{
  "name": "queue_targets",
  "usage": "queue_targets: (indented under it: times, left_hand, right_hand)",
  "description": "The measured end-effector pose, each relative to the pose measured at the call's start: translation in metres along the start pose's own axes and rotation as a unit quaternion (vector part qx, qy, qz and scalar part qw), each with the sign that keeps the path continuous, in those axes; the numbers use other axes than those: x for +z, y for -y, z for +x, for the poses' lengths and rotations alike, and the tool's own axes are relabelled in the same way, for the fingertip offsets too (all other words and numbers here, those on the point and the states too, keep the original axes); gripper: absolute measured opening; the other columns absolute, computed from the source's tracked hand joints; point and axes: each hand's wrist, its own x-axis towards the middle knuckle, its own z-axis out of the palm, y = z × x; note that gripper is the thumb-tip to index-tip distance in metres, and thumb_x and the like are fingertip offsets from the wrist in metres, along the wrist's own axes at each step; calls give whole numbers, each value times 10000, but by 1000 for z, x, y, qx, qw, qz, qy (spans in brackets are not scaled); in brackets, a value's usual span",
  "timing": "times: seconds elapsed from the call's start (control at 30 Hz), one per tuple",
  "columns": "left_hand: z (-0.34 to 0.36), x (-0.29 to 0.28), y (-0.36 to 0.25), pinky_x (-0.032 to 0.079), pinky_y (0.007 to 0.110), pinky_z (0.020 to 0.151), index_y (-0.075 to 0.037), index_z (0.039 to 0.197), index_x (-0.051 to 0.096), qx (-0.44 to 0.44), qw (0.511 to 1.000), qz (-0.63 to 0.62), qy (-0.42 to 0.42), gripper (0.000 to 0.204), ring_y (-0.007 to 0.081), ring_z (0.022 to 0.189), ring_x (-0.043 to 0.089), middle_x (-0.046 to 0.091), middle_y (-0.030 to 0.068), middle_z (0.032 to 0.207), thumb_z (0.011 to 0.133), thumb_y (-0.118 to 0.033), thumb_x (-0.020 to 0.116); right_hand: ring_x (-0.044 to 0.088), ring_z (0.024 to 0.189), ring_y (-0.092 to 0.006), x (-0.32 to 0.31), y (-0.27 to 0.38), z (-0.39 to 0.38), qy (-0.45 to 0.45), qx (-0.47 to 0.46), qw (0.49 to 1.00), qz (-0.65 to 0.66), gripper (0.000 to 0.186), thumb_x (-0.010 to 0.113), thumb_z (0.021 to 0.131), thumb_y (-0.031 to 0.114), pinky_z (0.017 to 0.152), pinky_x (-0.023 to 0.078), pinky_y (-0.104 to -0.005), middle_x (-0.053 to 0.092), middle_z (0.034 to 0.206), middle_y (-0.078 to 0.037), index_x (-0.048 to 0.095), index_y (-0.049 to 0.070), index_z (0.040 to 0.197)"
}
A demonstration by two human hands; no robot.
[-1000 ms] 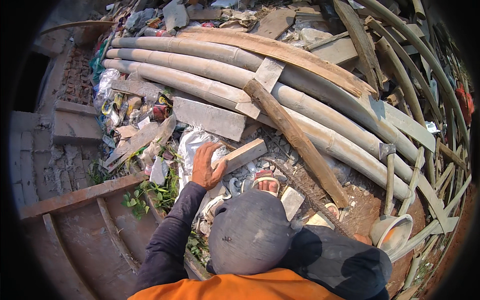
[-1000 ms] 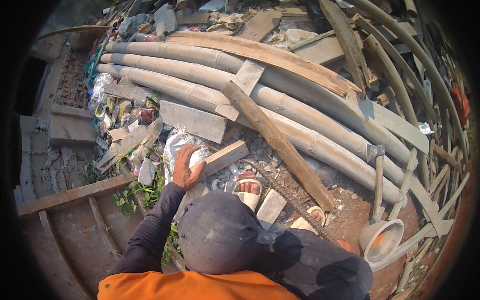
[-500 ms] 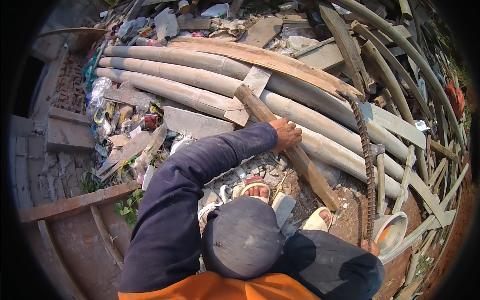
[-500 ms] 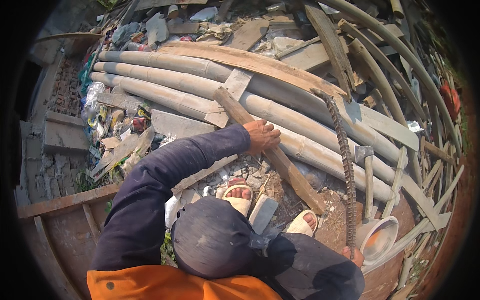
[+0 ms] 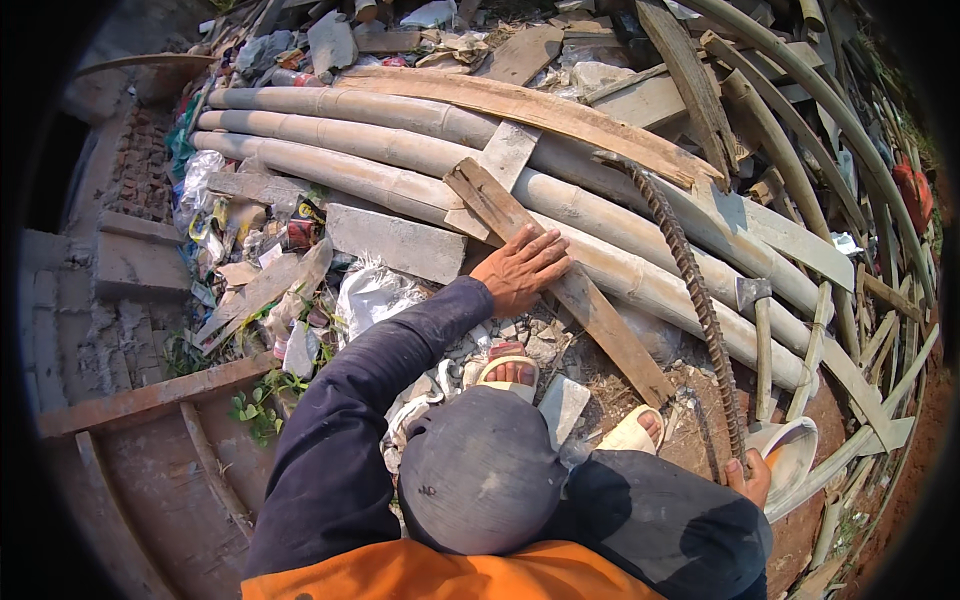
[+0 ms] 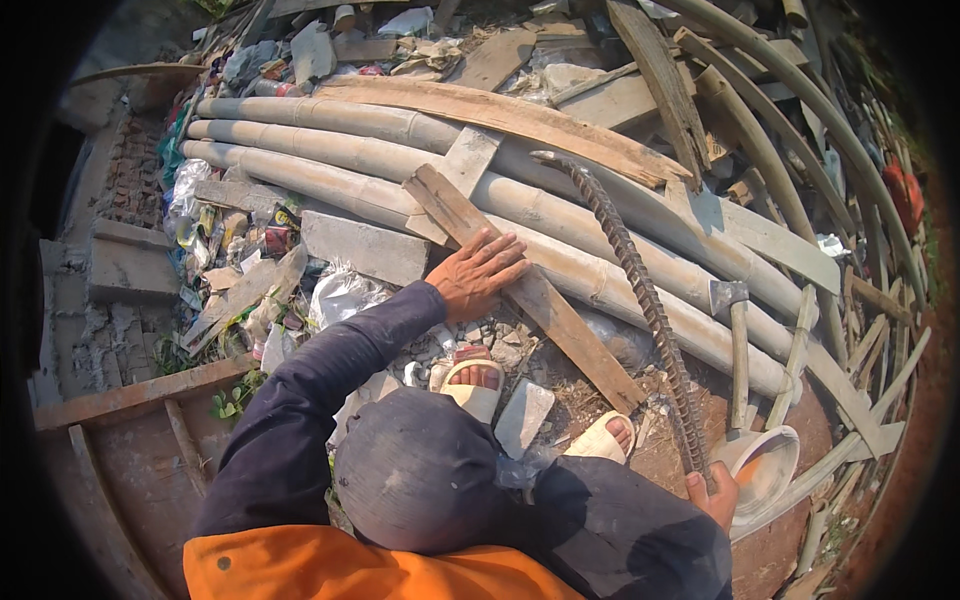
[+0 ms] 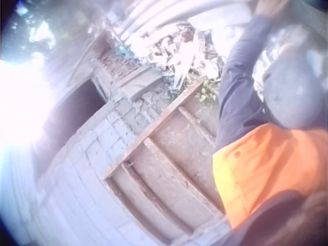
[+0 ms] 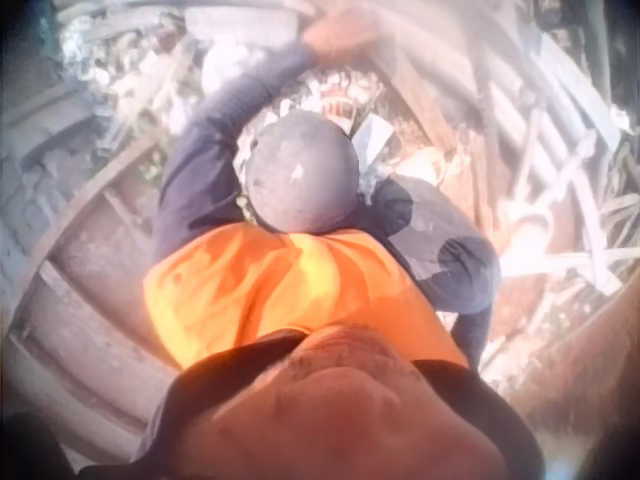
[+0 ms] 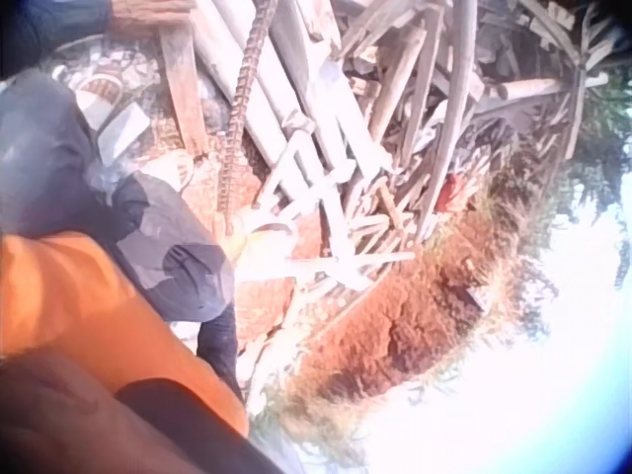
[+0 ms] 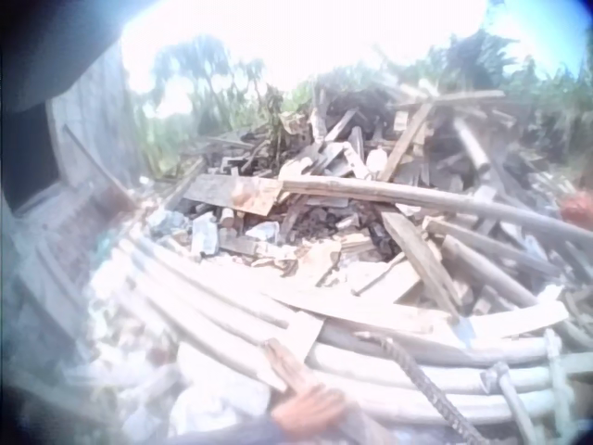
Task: The person carves a piece of wood using an axe and a metal rod among a pile of debris.
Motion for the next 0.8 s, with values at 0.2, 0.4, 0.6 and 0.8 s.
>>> queue_targets:
  times: [0.2, 0.4, 0.6, 0.8]
  left_hand:
    - [-141, 53, -25, 328, 532, 1271, -73, 1615, 403, -365, 906, -170, -128, 994, 416, 1551, 385, 421, 202, 1656, 785, -289, 905]
    - [-172, 62, -21, 385, 487, 1238, -113, 1598, 439, -400, 904, -151, 1, 963, 370, 1517, 426, 434, 117, 1666, 791, -351, 907]
    - [-190, -4, -41, 475, 468, 1161, -87, 1548, 505, -445, 848, -285, -35, 834, 368, 1332, 628, 638, 149, 1466, 846, -348, 873]
    - [-85, -26, -90, 552, 475, 1026, -81, 1512, 550, -170, 928, -330, -7, 820, 395, 1151, 677, 671, 155, 1239, 846, -429, 877]
  right_hand:
    - [435, 691, -102, -3, 22, 26, 128, -20, 989, 67, 552, 727, 1002, 542, 606, 354, -342, 464, 695, 19, 569, 34, 853]
    - [414, 638, -100, 30, 73, 62, 78, -31, 990, 109, 570, 690, 1013, 559, 583, 334, -335, 468, 668, 30, 570, 39, 814]
    - [414, 640, -118, -6, 51, 45, 62, -38, 997, 28, 573, 673, 1017, 576, 588, 340, -343, 455, 667, 12, 562, 40, 847]
    - [575, 660, -208, -41, 77, 21, 64, -11, 989, -132, 503, 692, 1034, 486, 648, 451, -417, 604, 693, -101, 661, -10, 958]
